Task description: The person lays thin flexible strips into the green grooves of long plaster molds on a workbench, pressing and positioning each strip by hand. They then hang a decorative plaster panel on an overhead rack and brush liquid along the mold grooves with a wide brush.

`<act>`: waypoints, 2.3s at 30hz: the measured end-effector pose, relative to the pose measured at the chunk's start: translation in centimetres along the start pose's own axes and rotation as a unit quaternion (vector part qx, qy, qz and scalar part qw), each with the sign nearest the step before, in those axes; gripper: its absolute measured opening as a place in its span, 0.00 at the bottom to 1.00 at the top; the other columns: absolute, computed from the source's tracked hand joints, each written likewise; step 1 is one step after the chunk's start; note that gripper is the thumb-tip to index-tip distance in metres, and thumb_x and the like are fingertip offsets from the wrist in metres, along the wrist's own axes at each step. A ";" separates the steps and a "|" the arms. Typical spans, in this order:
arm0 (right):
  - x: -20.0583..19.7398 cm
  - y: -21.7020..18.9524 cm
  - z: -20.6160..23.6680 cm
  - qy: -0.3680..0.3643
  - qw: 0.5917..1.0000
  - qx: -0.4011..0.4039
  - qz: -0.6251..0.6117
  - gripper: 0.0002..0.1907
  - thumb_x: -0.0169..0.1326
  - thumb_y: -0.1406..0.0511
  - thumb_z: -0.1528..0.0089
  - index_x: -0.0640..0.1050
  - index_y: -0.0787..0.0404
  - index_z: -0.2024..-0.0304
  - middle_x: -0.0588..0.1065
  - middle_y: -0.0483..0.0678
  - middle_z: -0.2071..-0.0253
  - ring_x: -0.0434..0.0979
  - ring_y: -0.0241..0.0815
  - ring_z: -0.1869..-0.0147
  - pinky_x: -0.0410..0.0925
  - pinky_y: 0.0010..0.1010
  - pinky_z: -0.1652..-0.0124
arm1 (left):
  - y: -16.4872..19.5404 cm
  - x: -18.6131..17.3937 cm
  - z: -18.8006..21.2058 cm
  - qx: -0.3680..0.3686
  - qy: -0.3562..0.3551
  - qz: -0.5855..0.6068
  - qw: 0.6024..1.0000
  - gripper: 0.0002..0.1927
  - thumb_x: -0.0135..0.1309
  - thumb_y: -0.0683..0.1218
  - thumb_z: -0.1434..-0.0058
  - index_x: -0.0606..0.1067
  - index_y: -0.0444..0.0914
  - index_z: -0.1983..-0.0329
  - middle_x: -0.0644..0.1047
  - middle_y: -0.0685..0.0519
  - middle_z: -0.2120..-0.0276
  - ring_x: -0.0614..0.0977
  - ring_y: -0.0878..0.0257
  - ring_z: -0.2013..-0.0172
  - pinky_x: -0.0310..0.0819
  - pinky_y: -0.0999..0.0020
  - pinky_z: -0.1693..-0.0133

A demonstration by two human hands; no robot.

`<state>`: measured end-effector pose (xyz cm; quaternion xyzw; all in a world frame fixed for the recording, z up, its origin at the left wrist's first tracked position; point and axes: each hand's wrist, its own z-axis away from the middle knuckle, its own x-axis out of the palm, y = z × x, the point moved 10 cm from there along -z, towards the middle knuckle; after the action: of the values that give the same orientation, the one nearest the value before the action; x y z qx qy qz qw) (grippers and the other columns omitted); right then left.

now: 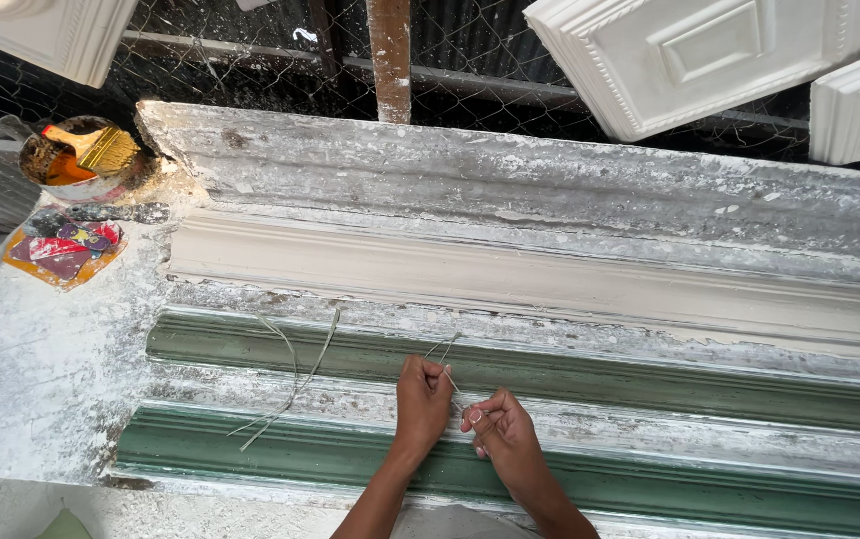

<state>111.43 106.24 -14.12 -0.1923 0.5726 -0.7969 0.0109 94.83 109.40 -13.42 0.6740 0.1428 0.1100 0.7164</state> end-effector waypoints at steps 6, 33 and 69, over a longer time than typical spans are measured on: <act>-1.9 0.9 -0.3 -0.001 0.998 0.012 0.054 0.06 0.53 0.65 0.33 0.72 0.61 0.58 0.80 0.50 0.63 0.67 0.30 0.73 0.64 0.23 0.71 | -1.4 -0.7 -0.7 -0.062 -0.064 -0.026 0.996 0.06 0.58 0.42 0.38 0.73 0.35 0.61 0.71 0.57 0.73 0.69 0.70 0.74 0.69 0.71 0.70; -7.5 -1.3 0.1 0.098 0.992 0.077 0.004 0.16 0.46 0.62 0.31 0.72 0.62 0.44 0.77 0.53 0.48 0.78 0.40 0.50 0.73 0.35 0.51 | 0.9 -0.5 -1.9 0.208 -0.068 -0.461 0.860 0.06 0.53 0.41 0.39 0.79 0.40 0.61 0.74 0.46 0.63 0.78 0.48 0.62 0.73 0.51 0.61; 6.7 -0.5 -3.9 0.103 0.978 0.007 -0.182 0.15 0.41 0.59 0.27 0.72 0.65 0.49 0.68 0.42 0.70 0.68 0.32 0.65 0.67 0.26 0.61 | 7.3 -6.7 4.7 0.017 -0.242 -0.197 0.950 0.11 0.46 0.46 0.29 0.73 0.40 0.46 0.83 0.44 0.64 0.83 0.47 0.65 0.75 0.52 0.65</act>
<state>104.06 108.33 -12.78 -0.2103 0.5200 -0.8052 -0.1921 90.43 103.18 -5.50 0.6507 0.0970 -0.2020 0.7255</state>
